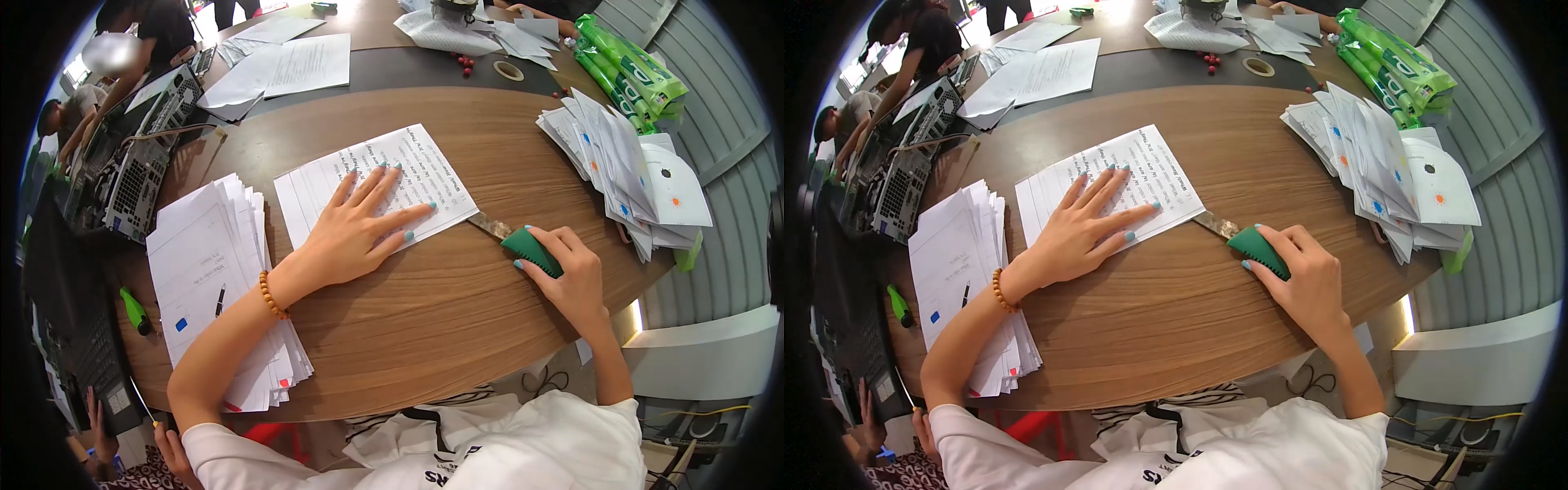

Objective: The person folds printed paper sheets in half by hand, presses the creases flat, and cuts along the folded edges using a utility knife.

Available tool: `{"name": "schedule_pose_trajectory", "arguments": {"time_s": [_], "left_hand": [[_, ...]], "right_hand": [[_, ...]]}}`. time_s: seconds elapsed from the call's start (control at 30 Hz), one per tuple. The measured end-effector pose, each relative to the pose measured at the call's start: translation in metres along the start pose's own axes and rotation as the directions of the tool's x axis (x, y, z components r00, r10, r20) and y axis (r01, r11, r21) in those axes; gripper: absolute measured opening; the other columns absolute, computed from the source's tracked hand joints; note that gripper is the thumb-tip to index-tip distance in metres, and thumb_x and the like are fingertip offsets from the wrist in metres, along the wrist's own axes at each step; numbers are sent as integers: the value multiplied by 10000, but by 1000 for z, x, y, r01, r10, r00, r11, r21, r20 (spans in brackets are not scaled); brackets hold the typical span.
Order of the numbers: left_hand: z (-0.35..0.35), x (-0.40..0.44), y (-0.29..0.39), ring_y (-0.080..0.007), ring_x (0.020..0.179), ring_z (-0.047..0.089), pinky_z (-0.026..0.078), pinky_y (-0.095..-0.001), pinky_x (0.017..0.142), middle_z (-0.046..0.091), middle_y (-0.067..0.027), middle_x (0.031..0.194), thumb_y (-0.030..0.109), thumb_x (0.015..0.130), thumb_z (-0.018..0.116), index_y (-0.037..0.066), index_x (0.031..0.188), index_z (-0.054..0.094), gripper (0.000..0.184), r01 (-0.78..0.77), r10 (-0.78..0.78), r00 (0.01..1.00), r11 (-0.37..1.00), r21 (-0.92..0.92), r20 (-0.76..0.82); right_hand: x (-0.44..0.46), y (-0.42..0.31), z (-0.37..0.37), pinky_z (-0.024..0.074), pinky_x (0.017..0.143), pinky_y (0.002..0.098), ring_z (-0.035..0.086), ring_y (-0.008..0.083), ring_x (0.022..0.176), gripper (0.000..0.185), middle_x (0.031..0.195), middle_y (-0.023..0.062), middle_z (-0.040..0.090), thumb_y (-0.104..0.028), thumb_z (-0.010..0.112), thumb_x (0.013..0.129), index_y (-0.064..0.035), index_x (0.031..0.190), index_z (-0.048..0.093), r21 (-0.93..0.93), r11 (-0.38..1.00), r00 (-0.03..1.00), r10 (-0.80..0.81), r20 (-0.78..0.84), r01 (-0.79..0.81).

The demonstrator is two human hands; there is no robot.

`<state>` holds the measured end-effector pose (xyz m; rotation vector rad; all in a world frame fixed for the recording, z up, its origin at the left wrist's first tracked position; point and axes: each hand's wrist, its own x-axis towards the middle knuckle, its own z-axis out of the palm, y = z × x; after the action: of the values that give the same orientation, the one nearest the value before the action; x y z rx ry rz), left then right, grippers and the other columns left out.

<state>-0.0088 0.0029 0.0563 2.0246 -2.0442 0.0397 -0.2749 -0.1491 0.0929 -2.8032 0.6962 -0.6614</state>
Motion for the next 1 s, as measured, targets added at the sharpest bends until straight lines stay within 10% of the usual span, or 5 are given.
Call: {"name": "schedule_pose_trajectory", "arguments": {"time_s": [0.67,0.87,1.0], "left_hand": [[-7,-1,2,-373,1353,241,136,-509,1114,266,-197,1462,448,846,523,333,1360,422,536,-70,70,998,997,38,-3],[-4,2,0,-384,1355,232,137,-511,1111,282,-208,1451,440,817,564,155,1391,376,668,-17,15,1000,998,-66,-19],[-4,3,1,-359,1370,207,122,-498,1118,269,-212,1457,323,832,547,109,1397,344,638,17,-17,1000,992,-123,0]], "right_hand": [[164,39,76,481,682,394,611,326,799,377,859,135,609,-323,685,767,-82,1053,638,-72,995,993,-69,-101,62],[80,28,6,471,707,350,602,302,782,381,925,152,635,-207,669,770,-17,1096,617,328,945,1000,21,-22,-13],[10,12,-40,466,682,329,593,277,748,387,869,131,623,-146,697,735,-24,1095,623,260,962,994,65,88,-86]]}}
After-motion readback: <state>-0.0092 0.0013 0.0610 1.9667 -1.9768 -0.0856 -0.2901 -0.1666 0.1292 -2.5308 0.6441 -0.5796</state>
